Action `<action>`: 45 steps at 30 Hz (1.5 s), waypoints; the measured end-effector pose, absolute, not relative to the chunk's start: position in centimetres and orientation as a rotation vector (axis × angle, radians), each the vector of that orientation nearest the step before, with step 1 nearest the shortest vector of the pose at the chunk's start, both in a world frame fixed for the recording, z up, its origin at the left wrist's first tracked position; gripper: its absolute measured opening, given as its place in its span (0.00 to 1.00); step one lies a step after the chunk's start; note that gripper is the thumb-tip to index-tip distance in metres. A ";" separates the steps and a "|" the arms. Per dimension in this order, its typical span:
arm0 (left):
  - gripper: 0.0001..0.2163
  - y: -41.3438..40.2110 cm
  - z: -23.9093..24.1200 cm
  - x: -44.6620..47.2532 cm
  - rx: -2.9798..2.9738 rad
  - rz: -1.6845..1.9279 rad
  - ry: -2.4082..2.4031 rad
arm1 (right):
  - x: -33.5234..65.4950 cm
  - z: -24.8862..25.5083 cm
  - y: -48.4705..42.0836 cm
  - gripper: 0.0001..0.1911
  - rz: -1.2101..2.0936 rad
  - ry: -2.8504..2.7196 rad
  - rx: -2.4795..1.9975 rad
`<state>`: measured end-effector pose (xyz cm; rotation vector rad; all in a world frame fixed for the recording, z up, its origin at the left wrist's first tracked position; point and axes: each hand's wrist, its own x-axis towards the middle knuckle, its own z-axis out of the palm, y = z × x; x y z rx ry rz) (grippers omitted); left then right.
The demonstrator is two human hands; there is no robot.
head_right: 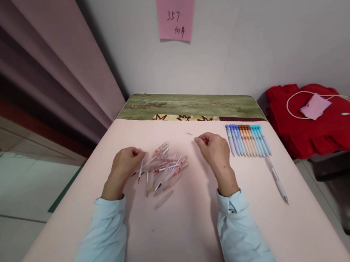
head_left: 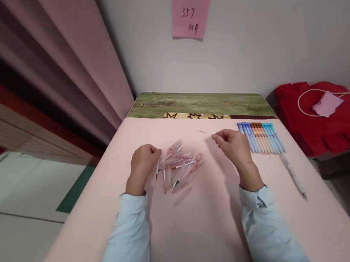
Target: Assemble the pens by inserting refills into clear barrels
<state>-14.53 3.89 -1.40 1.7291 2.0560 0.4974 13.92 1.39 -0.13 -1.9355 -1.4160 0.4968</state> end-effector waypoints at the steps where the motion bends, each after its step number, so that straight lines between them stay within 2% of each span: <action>1: 0.09 3.9 -1.0 -14.6 1.709 0.601 2.063 | 13.7 -0.1 1.4 0.13 0.544 -1.411 -1.883; 6: 0.09 3.2 0.5 -12.8 1.412 1.233 1.665 | 10.5 0.0 0.8 0.13 0.959 -1.434 -1.476; 10: 0.08 2.2 0.8 -9.6 1.245 1.260 1.406 | 7.6 -0.1 0.1 0.15 1.091 -1.472 -1.321; 15: 0.08 1.0 0.9 -7.1 1.125 1.270 1.266 | 6.9 -0.1 -0.3 0.10 1.119 -1.561 -1.279; 18: 0.07 1.1 1.2 -7.2 1.106 1.332 1.254 | 8.1 0.0 0.0 0.11 1.161 -1.571 -1.244; 21: 0.07 1.7 1.5 -8.5 1.084 1.509 1.306 | 10.3 0.1 0.4 0.12 1.058 -1.569 -1.367; 26: 0.08 2.6 2.0 -10.7 1.000 1.691 1.366 | 12.0 0.7 0.5 0.04 0.756 -1.922 -1.609; 32: 0.10 2.5 2.2 -11.0 0.836 1.746 1.276 | 6.9 1.0 -1.0 0.08 0.799 -2.468 -1.331; 36: 0.10 2.6 2.0 -11.1 0.769 1.721 1.205 | 4.4 0.9 -1.9 0.09 0.684 -2.717 -1.390; 41: 0.11 2.6 2.0 -11.1 0.734 1.670 1.106 | 3.6 0.9 -2.4 0.10 0.585 -2.778 -1.506; 45: 0.10 2.6 2.0 -11.4 0.725 1.694 1.071 | 4.9 1.8 -2.2 0.04 0.751 -2.675 -1.383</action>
